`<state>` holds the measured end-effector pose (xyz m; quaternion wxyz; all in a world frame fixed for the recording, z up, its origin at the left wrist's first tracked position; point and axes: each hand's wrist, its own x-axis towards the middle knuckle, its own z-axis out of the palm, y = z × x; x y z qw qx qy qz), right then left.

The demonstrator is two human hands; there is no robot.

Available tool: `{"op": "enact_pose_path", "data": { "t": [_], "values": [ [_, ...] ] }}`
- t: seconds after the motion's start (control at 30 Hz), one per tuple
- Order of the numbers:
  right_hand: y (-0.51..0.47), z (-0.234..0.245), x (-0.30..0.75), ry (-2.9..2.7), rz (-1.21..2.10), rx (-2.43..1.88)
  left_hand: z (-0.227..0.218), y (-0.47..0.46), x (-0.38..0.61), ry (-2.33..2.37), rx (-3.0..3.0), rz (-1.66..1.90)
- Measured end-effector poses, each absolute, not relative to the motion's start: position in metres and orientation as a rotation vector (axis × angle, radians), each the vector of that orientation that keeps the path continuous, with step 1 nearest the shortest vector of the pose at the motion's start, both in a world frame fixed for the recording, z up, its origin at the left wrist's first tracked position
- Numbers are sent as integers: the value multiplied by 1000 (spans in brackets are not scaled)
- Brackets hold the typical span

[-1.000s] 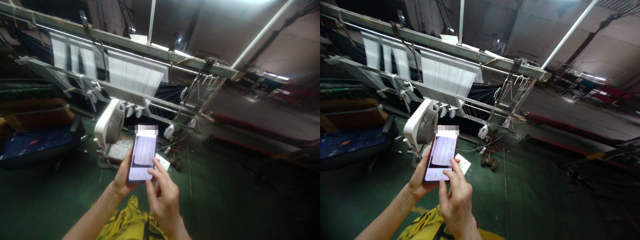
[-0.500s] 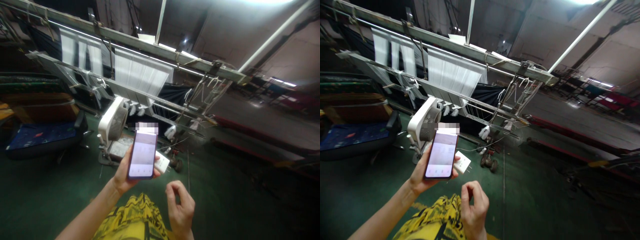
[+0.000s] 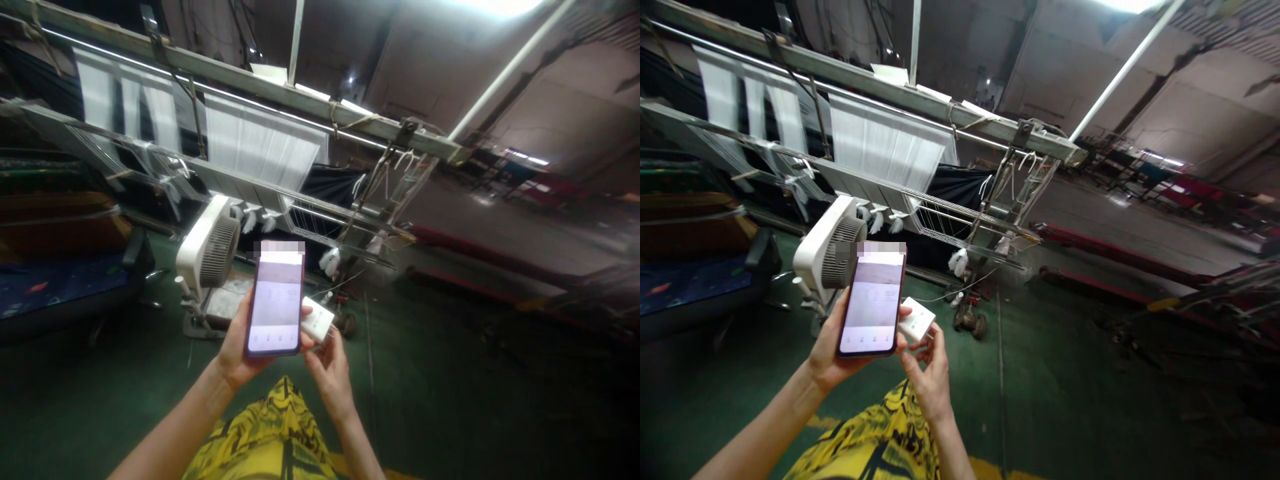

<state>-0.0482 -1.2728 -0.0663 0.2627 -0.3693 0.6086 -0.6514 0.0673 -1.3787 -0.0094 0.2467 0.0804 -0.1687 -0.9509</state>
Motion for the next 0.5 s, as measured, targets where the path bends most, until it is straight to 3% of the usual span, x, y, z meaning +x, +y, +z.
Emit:
{"op": "enact_pose_path", "data": {
  "t": [0.17, 0.5],
  "values": [
    [-1261, -59, -48, 1821, -1560, -943, -8, -1386, 67, -579, 268, -2509],
    [-1307, -49, -24, 1387, -1499, -643, -11, -1390, 55, -561, 267, -2462]
  ]
}}
